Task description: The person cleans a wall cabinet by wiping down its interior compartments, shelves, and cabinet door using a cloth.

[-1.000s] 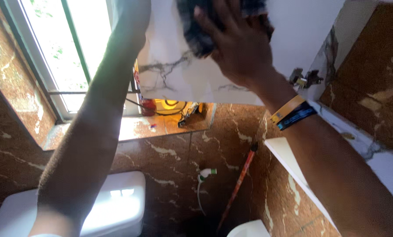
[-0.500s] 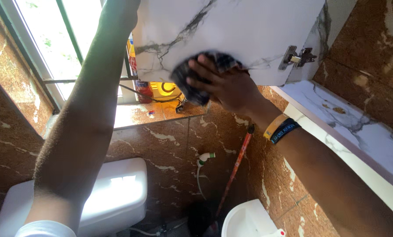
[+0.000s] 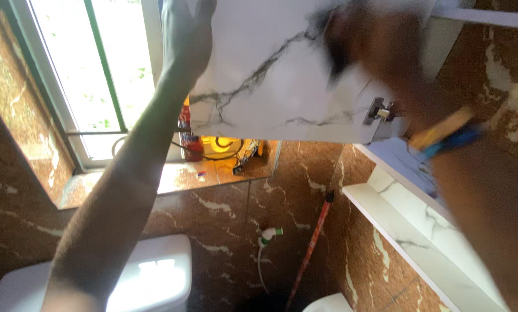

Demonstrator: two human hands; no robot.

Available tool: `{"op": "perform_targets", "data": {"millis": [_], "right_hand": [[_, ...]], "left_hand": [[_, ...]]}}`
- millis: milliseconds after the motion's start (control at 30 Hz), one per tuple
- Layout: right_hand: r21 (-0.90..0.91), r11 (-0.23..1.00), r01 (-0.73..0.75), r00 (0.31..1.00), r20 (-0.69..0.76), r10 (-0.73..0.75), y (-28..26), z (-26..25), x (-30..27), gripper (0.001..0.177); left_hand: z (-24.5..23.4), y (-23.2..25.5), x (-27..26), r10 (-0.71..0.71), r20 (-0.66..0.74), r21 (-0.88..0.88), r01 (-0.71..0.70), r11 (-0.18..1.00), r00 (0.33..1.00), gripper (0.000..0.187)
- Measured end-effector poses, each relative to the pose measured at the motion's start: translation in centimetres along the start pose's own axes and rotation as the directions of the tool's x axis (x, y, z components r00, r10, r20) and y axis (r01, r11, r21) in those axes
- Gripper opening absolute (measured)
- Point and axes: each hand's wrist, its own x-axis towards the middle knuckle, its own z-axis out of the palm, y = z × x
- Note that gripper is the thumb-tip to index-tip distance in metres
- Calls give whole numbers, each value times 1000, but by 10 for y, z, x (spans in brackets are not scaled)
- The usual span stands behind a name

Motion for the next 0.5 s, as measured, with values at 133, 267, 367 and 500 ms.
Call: {"op": "perform_targets", "data": {"millis": [133, 267, 367, 500], "right_hand": [[-131, 980, -150, 988, 8, 152, 50, -6, 22, 37], [-164, 967, -196, 978, 32, 204, 50, 9, 29, 36], [-162, 965, -204, 977, 34, 212, 58, 18, 34, 35], [-173, 965, -198, 979, 11, 203, 76, 22, 40, 35]], "left_hand": [[0, 11, -5, 83, 4, -2, -83, 997, 997, 56], [2, 15, -9, 109, -21, -47, -110, 993, 994, 59], [2, 16, -11, 84, -23, -39, -85, 996, 996, 57], [7, 9, -5, 47, -30, -39, -48, 998, 998, 50]]}}
